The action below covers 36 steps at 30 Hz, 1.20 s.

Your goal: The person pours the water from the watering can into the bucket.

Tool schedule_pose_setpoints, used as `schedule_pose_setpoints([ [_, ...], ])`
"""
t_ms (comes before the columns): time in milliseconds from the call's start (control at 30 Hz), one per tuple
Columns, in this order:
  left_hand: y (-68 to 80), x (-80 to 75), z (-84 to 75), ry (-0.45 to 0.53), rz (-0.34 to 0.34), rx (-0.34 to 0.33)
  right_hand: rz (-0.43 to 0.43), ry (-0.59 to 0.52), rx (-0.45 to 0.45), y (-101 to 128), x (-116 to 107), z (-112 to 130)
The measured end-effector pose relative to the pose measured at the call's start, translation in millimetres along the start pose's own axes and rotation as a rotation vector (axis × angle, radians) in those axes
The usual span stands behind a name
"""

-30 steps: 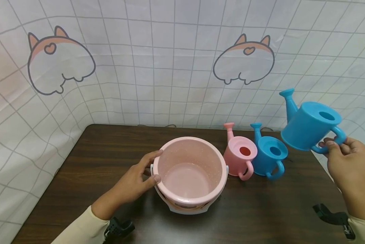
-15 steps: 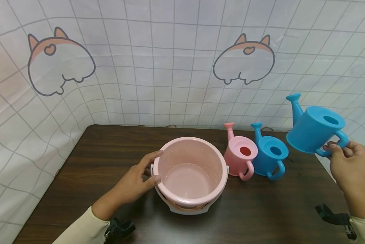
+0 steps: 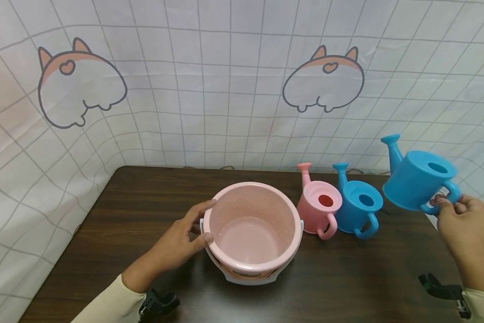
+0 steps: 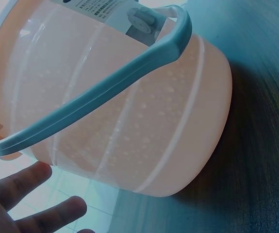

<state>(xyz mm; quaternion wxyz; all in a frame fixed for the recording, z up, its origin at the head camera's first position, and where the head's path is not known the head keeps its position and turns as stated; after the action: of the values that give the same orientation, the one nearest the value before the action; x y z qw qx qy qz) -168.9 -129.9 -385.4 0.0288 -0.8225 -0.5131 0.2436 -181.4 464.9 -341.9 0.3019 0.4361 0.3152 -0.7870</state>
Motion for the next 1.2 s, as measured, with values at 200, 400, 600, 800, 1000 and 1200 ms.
schedule_pose_setpoints([
  [200,-0.2,0.1,-0.1,0.006,0.001,0.012,0.012,0.008,-0.013,2.4,8.7,-4.5],
  [400,-0.2,0.6,0.1,0.004,0.006,0.011,0.014,0.022,-0.037,5.3,18.8,-9.4],
  [600,-0.3,0.7,-0.7,0.011,0.009,0.028,0.048,0.021,-0.033,9.2,30.1,-10.3],
  [800,-0.8,0.5,-1.0,0.007,0.006,0.021,0.092,0.010,-0.018,12.8,38.9,-13.6],
  [1000,-1.0,-0.2,-0.7,0.009,0.007,0.023,0.111,0.014,-0.041,12.3,45.3,-20.8],
  [1200,-0.6,-0.2,-0.1,0.003,0.007,0.015,0.097,0.018,-0.085,14.4,47.0,-22.6],
])
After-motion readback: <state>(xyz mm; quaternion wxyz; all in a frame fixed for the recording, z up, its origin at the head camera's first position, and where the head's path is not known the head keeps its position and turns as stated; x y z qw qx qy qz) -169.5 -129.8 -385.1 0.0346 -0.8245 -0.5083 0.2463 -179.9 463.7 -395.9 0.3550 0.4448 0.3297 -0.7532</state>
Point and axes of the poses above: each hand's wrist, its own y-axis away from the middle knuckle, its own x-axis out of the palm, z = x × y, the point moved 6 cm from there along -y, towards the middle knuckle, and after that the axes turned 15 degrees about y, right-handed, at the moved point
